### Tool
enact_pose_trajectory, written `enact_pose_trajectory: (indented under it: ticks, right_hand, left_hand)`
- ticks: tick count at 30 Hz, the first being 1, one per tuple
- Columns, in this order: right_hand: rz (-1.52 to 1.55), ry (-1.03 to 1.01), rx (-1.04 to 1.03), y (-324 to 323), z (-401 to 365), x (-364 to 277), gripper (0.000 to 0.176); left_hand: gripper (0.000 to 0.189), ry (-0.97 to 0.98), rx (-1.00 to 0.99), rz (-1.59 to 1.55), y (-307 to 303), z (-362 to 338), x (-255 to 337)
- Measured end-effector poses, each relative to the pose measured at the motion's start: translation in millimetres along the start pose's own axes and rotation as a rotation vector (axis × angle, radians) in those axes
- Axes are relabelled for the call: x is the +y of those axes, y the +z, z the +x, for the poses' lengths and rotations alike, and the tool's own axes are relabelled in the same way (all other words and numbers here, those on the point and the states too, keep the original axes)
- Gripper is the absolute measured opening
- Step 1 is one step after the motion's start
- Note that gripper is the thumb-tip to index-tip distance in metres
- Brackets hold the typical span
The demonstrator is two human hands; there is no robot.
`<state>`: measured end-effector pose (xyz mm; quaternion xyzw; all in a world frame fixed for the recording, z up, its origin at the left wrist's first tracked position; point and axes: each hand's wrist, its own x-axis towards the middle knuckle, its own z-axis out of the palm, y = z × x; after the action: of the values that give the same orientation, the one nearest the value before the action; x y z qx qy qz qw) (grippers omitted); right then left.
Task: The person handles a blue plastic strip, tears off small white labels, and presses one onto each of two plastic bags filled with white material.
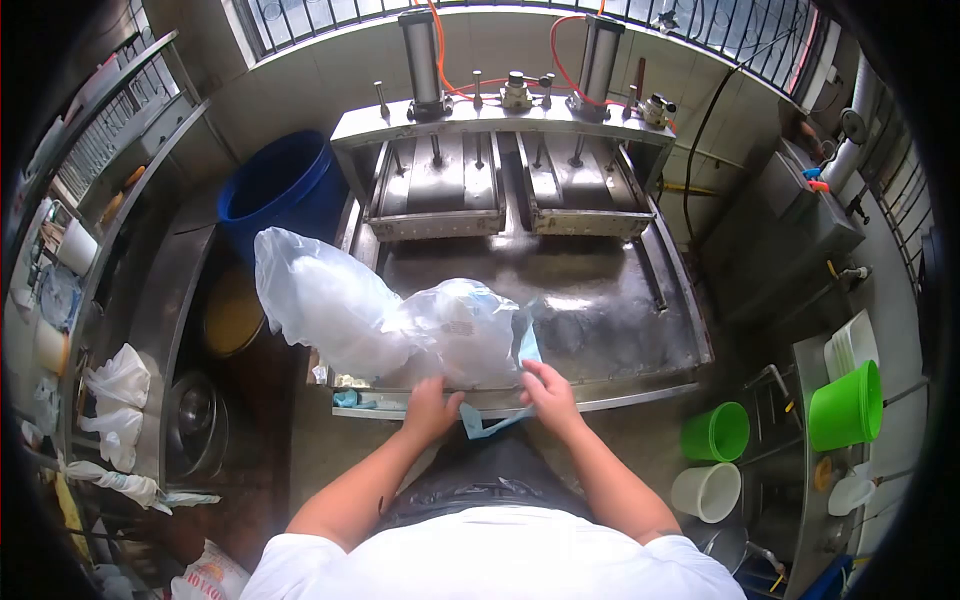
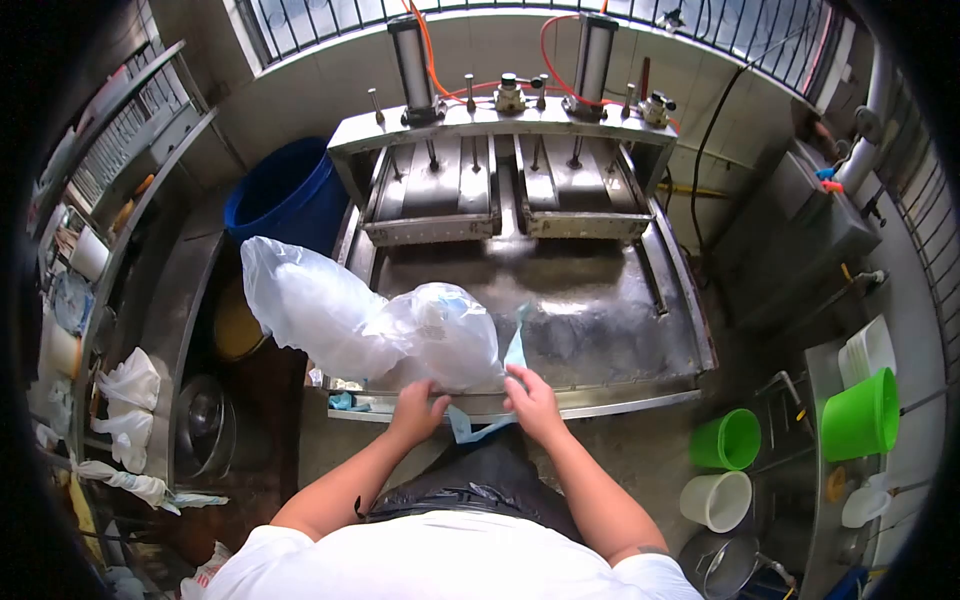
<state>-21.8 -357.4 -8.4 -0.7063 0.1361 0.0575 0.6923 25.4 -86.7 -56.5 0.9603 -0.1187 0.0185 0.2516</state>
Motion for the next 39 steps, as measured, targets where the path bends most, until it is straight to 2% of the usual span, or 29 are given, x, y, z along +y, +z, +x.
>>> enact_pose_trajectory:
  ticks: [2, 3, 5, 7, 9, 10, 12, 13, 14, 15, 16, 17, 19, 21, 23, 25, 28, 32, 34, 35, 37, 39]
  right_hand:
    - [0.018, 0.039, -0.082, -21, -35, 6, 0.039]
    - [0.028, 0.069, -0.157, -27, -49, 8, 0.039]
    - [0.096, 0.057, -0.194, -31, -67, 10, 0.039]
    - [0.162, 0.067, -0.232, -31, -85, 5, 0.039]
    - [0.265, 0.039, -0.294, -25, -85, -15, 0.039]
    - [0.265, 0.008, -0.335, -24, -84, -20, 0.04]
    - [0.24, -0.04, -0.343, -22, -80, -31, 0.04]
    - [0.216, -0.092, -0.338, -19, -78, -41, 0.04]
    - [0.253, -0.171, -0.276, -17, -77, -54, 0.039]
    - [0.352, -0.167, -0.288, -19, -71, -59, 0.036]
    - [0.448, -0.151, -0.276, -21, -66, -63, 0.036]
    - [0.542, -0.135, -0.26, -23, -61, -66, 0.036]
    - [0.615, -0.12, -0.229, -28, -51, -72, 0.037]
    - [0.63, -0.103, -0.225, -34, -49, -72, 0.039]
    - [0.603, -0.109, -0.204, -37, -49, -72, 0.04]
    - [0.633, -0.095, -0.213, -37, -50, -68, 0.042]
    - [0.536, -0.103, -0.214, -33, -56, -67, 0.045]
    - [0.447, -0.096, -0.175, -14, -61, -75, 0.047]
    - [0.43, -0.094, -0.145, -1, -61, -79, 0.047]
    - [0.411, -0.142, -0.139, 7, -62, -82, 0.049]
    - [0.384, -0.191, -0.136, 24, -65, -91, 0.05]
    - [0.254, -0.275, -0.091, 42, -73, -100, 0.05]
  left_hand:
    - [0.049, -0.125, -0.381, -0.265, -19, -26, 6]
    - [0.049, -0.132, -0.382, -0.259, -24, -36, 12]
    - [0.049, -0.099, -0.558, -0.377, -29, -53, 24]
    - [0.059, -0.151, -0.636, -0.495, -25, -53, 40]
    - [0.068, 0.22, -0.386, -0.39, -34, -50, 68]
    - [0.068, 0.208, -0.381, -0.389, -42, -42, 86]
    - [0.07, 0.637, -0.404, -0.412, -60, -32, 121]
    - [0.07, 0.622, -0.404, -0.41, -65, -38, 134]
    - [0.062, 0.406, -0.545, -0.48, -69, -44, 146]
    - [0.054, 0.184, -0.681, -0.549, -71, -49, 154]
    - [0.038, 0.147, -0.718, -0.404, -72, -49, 155]
    - [0.029, 0.084, -0.729, -0.388, -69, -51, 153]
    - [0.023, -0.101, -0.681, -0.656, -72, -65, 147]
    - [0.021, -0.153, -0.674, -0.708, -88, -72, 142]
    - [0.024, -0.303, -0.659, -0.784, -102, -78, 137]
    - [0.026, -0.3, -0.6, -0.808, -105, -85, 126]
    - [0.026, -0.363, -0.653, -0.92, -115, -87, 108]
    - [0.024, -0.326, -0.662, -0.758, -135, -84, 92]
    - [0.018, 0.032, -0.378, -0.447, -137, -88, 78]
    - [0.018, 0.033, -0.375, -0.456, -140, -89, 71]
    - [0.017, 0.084, -0.292, -0.211, -149, -89, 58]
    - [0.014, 0.127, -0.222, -0.216, -149, -92, 42]
